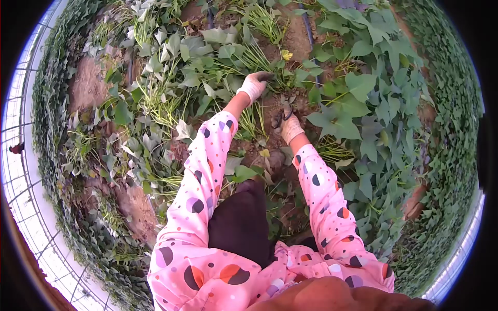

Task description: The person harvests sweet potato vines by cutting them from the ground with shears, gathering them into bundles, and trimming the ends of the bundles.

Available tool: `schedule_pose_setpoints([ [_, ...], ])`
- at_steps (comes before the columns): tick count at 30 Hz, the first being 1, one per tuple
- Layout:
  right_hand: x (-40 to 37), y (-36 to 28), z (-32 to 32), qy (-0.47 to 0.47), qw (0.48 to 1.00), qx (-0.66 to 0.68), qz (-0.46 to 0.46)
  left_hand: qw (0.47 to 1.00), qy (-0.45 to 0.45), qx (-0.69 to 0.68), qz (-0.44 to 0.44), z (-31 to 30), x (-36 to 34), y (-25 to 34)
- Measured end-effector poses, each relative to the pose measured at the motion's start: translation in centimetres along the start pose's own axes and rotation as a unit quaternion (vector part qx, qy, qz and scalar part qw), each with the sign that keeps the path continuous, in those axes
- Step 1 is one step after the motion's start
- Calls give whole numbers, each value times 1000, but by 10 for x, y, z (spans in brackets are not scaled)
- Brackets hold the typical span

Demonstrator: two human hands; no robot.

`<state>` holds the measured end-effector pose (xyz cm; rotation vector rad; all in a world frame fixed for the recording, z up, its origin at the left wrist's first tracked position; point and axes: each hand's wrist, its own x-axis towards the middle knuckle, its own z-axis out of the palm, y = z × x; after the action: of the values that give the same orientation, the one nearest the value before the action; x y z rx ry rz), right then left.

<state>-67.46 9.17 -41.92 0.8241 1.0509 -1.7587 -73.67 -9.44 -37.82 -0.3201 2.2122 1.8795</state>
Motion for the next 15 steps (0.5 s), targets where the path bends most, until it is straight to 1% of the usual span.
schedule_pose_setpoints([
  [1, 1, -2, 2, 35, 998, -31, -43, 999, 15, 11, 28, 2, -1, -1],
  [2, 2, -5, 4, 71, 992, -63, -87, 999, 16, 12, 28, 2, -3, -3],
  [3, 19, 3, -3, 71, 987, -44, -139, 999, 39, -8, 11, 2, -8, 2],
  [4, 21, 7, -5, 71, 987, -43, -139, 998, 61, -28, -6, 2, -8, 0],
  [5, 22, 12, -9, 99, 975, -80, -180, 992, 93, -88, -22, 4, -6, -8],
  [6, 20, 16, -11, 125, 960, -117, -220, 991, 94, -89, -20, 3, -9, -8],
  [7, -2, 15, -6, 108, 972, -129, -162, 985, 115, -126, -27, 3, -18, -9],
  [8, -19, 15, -4, 108, 972, -130, -164, 977, 135, -164, -35, 4, -27, -9],
  [10, -37, 12, -11, 129, 905, -271, -301, 988, 88, -99, -75, 17, -38, -18],
  [11, -39, 7, -23, 146, 868, -313, -357, 991, 25, -55, -122, 26, -43, -18],
  [12, -62, -13, -19, 256, 695, -529, -415, 985, -38, -10, -171, 35, -48, -9],
  [14, -82, -48, -12, 323, 629, -590, -390, 972, -114, 105, -176, 71, -31, -51],
  [15, -79, -60, -17, 322, 604, -620, -384, 962, -95, 141, -215, 86, -29, -56],
])
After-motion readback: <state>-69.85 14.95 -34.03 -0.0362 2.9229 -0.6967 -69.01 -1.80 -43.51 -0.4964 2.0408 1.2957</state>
